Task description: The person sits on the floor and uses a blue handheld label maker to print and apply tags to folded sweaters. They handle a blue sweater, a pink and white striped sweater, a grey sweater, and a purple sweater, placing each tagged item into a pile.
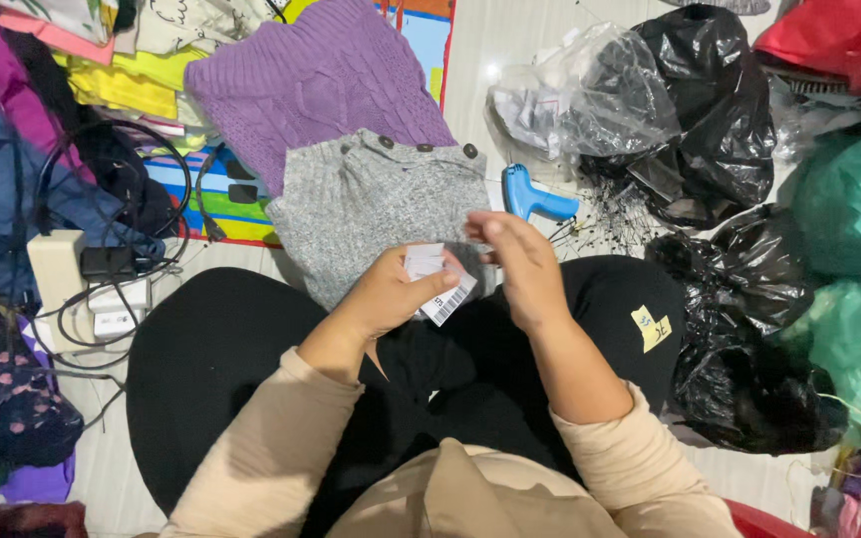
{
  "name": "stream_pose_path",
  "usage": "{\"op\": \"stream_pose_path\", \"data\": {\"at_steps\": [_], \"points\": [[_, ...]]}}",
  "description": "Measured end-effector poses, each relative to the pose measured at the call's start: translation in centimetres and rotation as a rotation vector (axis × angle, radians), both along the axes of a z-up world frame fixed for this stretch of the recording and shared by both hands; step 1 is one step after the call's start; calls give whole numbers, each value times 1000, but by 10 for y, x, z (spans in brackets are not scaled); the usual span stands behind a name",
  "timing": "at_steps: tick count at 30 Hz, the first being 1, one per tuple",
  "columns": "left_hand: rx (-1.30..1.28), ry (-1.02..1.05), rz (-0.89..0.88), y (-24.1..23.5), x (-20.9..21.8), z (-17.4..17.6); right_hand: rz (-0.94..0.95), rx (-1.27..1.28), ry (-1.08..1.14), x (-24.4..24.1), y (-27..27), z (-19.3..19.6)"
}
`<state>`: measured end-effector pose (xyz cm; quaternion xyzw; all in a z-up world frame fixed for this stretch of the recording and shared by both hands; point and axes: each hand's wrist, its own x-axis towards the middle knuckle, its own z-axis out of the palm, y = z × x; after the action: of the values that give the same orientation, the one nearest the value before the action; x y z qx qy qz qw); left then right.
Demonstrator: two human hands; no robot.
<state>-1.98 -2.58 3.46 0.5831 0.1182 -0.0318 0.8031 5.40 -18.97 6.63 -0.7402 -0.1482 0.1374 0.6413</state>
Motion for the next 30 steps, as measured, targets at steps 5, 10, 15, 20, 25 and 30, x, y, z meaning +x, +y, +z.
{"op": "stream_pose_path", "data": {"at_steps": [5,10,15,20,25,30], "points": [[75,59,63,-1,5,-16,-140,145,318,13,44,-33],[108,137,337,9,6,6,-197,465,338,47,33,-23],[187,175,448,17,13,-21,-57,215,158,21,19,-45],[216,160,455,8,13,-11,-23,-252,-301,15,19,-48],[247,150,465,2,13,-17,18,-344,-660,15,23,-41],[302,183,447,-3,13,-17,71,-373,-766,15,20,-47]]}}
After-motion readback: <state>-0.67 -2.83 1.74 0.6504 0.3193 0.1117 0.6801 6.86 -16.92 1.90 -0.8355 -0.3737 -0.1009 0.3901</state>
